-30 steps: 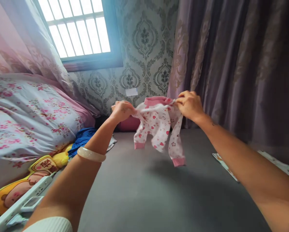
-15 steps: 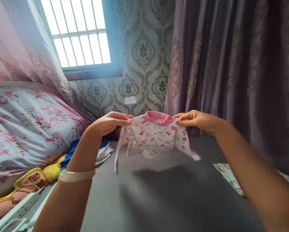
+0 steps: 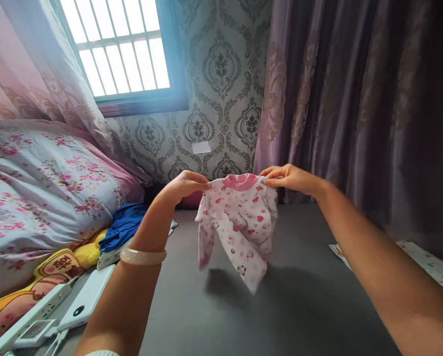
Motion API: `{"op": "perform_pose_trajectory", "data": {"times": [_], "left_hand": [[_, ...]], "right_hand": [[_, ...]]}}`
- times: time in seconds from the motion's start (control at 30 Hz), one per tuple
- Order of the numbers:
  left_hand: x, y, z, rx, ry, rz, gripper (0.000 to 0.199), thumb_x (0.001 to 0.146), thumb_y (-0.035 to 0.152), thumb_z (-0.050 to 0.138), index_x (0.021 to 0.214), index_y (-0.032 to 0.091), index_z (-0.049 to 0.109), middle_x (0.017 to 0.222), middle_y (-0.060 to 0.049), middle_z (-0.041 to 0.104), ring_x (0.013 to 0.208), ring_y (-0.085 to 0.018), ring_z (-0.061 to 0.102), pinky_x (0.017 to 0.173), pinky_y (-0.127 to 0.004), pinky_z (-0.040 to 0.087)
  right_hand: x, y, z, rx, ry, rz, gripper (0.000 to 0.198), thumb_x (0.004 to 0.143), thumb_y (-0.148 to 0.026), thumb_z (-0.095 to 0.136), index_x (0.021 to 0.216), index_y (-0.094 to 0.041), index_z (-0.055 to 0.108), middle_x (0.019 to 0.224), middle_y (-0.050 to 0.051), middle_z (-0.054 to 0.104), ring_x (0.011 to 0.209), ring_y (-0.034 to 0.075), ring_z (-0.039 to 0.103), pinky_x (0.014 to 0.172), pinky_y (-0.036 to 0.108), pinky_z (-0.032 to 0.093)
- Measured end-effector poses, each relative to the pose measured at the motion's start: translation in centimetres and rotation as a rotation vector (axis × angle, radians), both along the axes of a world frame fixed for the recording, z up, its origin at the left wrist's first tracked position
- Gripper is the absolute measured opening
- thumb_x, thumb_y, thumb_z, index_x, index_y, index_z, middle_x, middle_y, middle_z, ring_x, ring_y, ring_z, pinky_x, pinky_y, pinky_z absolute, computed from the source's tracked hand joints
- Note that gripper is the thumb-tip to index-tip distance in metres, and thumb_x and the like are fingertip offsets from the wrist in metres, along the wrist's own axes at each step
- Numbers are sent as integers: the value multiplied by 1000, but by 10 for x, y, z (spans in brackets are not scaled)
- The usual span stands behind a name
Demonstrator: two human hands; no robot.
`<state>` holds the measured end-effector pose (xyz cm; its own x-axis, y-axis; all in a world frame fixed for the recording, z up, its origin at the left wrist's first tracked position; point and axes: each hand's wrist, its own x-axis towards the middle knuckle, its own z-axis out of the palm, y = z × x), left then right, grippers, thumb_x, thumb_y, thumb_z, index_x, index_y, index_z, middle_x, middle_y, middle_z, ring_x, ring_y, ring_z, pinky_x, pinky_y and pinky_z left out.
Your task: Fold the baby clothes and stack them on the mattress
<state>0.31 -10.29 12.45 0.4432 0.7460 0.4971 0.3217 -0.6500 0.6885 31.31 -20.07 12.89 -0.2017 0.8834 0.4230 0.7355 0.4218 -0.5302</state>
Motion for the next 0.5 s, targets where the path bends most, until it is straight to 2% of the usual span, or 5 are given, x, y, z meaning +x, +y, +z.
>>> {"op": "perform_pose_trajectory", "data": {"times": [0.07, 0.13, 0.2, 0.33, 0.5], "left_hand": [[0, 3, 0, -101, -67, -122, 31, 59, 45, 78, 77, 20, 76, 83, -8, 73, 90, -26, 65, 81, -41, 50], [0, 6, 0, -171, -99, -124, 31, 58, 45, 78, 76, 21, 75, 83, -7, 73, 92, -27, 64, 81, -40, 49], [0, 8, 0, -194, -71, -85, 30, 53, 44, 81, 72, 21, 75, 85, -6, 73, 93, -27, 64, 81, -38, 50], [-1, 9, -2, -208, -105, -221, 32, 58, 46, 77, 76, 20, 75, 100, -9, 72, 99, -25, 62, 86, -38, 48], [0, 8, -5, -75, -81, -51, 30, 54, 44, 80, 70, 20, 75, 96, -9, 71, 101, -27, 61, 88, -39, 46]], "right_hand": [[1, 1, -1, -36, 27, 77, 48, 69, -67, 61, 80, -23, 76, 101, 5, 67, 98, 22, 60, 86, 34, 46], [1, 2, -1, -28, 21, 49, 48, 70, -67, 61, 78, -22, 76, 97, 5, 68, 97, 23, 60, 86, 35, 46], [3, 4, -2, 1, 6, -2, 45, 69, -65, 64, 75, -22, 76, 98, 5, 68, 96, 23, 60, 86, 35, 46], [7, 5, -2, -19, 16, 72, 44, 73, -63, 61, 85, -24, 76, 104, 5, 67, 98, 21, 60, 87, 35, 46], [6, 3, -1, 86, 4, -62, 39, 70, -61, 66, 76, -24, 76, 104, 5, 66, 98, 21, 59, 91, 37, 43]]}}
